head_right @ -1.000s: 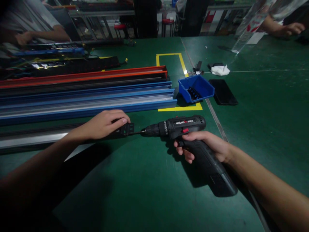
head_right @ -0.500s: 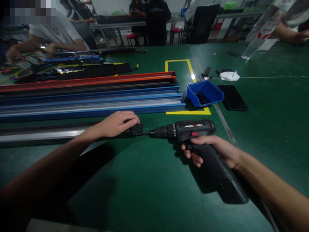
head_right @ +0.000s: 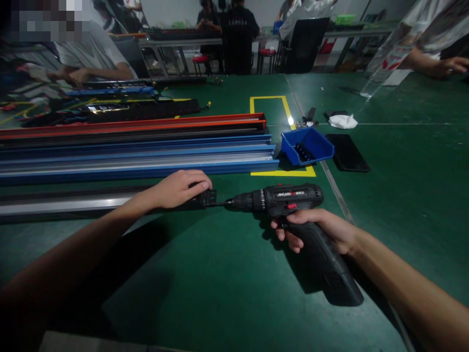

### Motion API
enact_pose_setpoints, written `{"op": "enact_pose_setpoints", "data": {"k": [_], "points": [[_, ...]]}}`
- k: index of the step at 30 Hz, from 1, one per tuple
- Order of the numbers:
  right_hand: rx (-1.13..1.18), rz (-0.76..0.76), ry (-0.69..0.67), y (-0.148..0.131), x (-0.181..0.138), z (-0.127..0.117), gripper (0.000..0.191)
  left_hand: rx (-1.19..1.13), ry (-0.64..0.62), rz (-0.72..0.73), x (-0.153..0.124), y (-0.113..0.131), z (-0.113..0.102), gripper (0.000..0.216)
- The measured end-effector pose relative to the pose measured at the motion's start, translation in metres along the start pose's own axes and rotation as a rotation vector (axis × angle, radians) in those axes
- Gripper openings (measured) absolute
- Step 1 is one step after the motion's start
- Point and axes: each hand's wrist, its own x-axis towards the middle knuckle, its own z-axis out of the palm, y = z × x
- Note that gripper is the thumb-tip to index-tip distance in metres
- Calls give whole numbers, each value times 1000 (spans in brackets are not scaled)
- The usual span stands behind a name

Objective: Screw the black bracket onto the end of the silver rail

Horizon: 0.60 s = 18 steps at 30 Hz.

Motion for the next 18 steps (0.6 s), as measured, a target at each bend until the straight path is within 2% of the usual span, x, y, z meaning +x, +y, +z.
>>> {"op": "enact_pose_setpoints", "data": {"k": [18], "points": [[-20,1,-2,0,1,-1,34,-2,-7,-1,0,-1,-1,46]]}}
